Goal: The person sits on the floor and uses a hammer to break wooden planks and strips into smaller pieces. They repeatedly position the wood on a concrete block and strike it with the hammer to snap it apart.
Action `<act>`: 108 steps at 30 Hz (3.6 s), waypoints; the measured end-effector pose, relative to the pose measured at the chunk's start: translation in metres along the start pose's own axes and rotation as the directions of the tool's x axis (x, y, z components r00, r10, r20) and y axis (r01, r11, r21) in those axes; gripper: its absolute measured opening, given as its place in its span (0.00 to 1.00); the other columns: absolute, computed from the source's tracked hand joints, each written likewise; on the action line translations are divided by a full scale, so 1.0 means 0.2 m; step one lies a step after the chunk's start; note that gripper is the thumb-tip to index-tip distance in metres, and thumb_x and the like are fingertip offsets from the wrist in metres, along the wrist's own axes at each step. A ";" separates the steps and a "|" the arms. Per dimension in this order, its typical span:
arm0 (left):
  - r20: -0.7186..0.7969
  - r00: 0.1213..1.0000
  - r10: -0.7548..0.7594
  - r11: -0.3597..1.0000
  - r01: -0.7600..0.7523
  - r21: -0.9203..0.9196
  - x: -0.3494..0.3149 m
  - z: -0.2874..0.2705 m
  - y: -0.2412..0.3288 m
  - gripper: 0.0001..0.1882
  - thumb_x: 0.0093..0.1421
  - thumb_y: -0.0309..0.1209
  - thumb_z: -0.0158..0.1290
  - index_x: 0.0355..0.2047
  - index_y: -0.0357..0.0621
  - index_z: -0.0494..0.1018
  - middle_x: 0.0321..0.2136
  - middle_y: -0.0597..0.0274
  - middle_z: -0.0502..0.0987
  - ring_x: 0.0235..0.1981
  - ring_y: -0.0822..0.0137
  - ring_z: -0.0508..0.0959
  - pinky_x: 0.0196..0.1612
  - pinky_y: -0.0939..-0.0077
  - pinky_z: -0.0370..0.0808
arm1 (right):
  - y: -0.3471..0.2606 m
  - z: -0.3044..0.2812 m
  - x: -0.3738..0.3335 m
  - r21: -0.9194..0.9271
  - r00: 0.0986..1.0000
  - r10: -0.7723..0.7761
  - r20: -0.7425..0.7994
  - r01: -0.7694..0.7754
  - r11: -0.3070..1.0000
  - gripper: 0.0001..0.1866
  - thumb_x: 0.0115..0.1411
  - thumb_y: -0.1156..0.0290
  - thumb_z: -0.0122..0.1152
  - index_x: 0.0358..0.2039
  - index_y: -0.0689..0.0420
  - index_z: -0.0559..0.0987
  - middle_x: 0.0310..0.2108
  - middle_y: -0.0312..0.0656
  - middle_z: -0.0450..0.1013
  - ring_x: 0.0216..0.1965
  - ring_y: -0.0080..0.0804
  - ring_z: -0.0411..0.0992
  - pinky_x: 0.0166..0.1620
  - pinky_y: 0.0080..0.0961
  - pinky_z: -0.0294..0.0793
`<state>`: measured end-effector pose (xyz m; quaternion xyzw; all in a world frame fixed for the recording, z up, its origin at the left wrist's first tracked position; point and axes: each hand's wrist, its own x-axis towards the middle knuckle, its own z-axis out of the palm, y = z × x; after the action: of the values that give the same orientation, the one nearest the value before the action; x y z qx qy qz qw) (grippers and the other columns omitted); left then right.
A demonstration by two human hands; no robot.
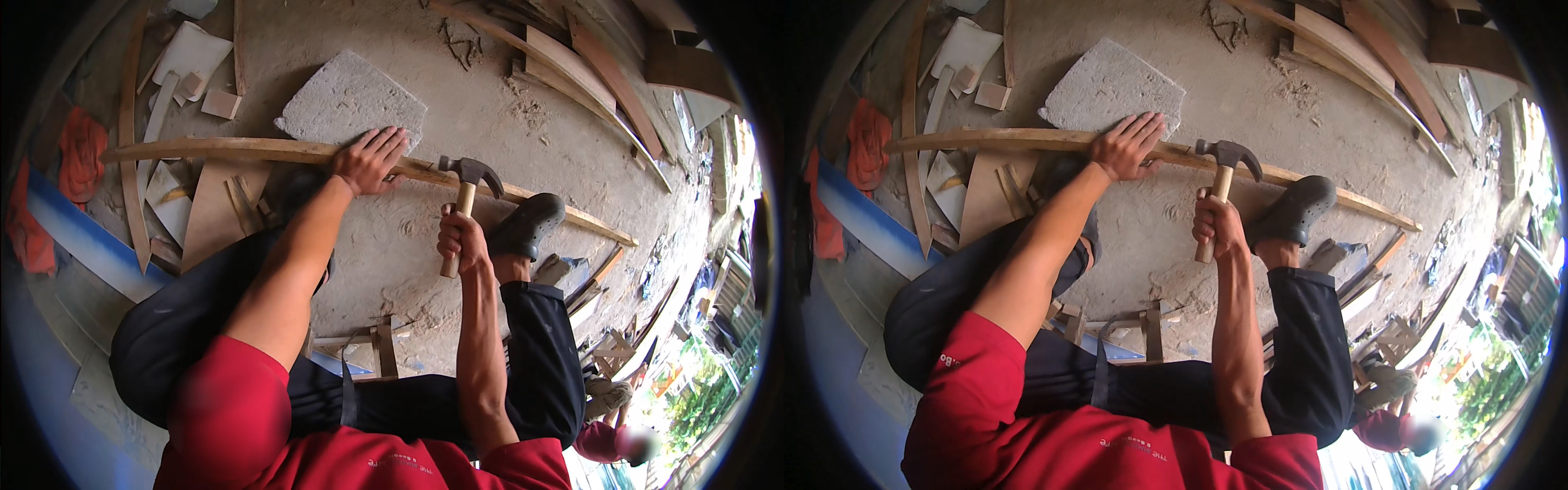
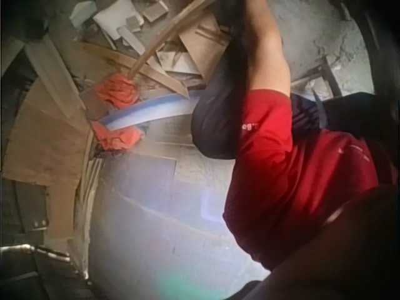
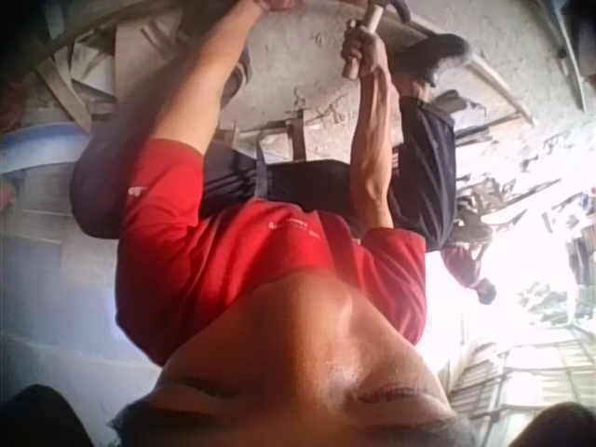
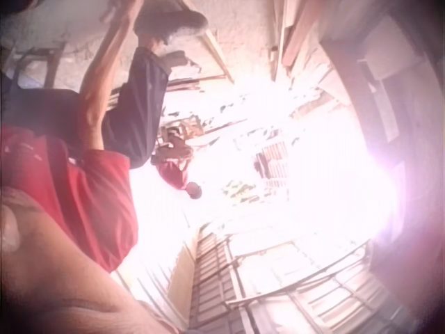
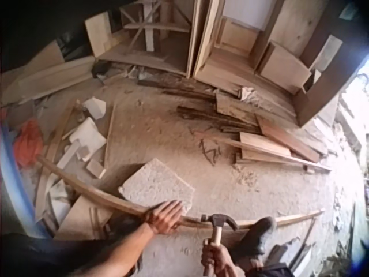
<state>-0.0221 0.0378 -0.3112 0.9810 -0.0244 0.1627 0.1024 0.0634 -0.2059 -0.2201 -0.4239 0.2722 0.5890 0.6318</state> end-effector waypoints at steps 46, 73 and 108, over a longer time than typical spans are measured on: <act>0.078 0.996 -0.031 0.999 0.032 -0.006 -0.04 0.01 0.00 0.35 0.58 0.52 0.48 0.57 0.38 0.68 0.60 0.52 0.67 0.61 0.58 0.67 0.63 0.61 0.62 | -0.55 0.64 -0.20 -0.979 0.939 -0.335 -0.077 -0.007 0.205 0.08 0.60 0.70 0.54 0.33 0.62 0.73 0.16 0.35 0.68 0.13 0.24 0.67 0.15 0.25 0.66; 0.055 0.998 -0.044 0.999 0.044 -0.014 -0.06 0.04 0.00 0.36 0.58 0.53 0.47 0.59 0.40 0.64 0.60 0.54 0.66 0.61 0.59 0.66 0.63 0.61 0.62 | -0.30 0.56 -0.14 -0.995 0.848 -0.524 -0.085 -0.050 0.081 0.15 0.63 0.67 0.49 0.38 0.68 0.75 0.19 0.56 0.74 0.17 0.44 0.76 0.19 0.37 0.75; 0.003 1.000 -0.027 0.999 0.027 -0.035 -0.03 0.00 -0.01 0.38 0.56 0.52 0.51 0.58 0.37 0.63 0.57 0.51 0.70 0.59 0.56 0.70 0.62 0.60 0.65 | 0.04 0.40 -0.12 -0.992 0.729 -0.677 0.107 0.123 -0.025 0.12 0.54 0.73 0.50 0.40 0.62 0.70 0.29 0.66 0.73 0.38 0.67 0.71 0.38 0.55 0.70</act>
<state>-0.0280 0.0397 -0.3147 0.9795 -0.0141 0.1598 0.1217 0.0395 -0.1491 -0.1625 -0.8998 -0.1943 0.2883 0.2637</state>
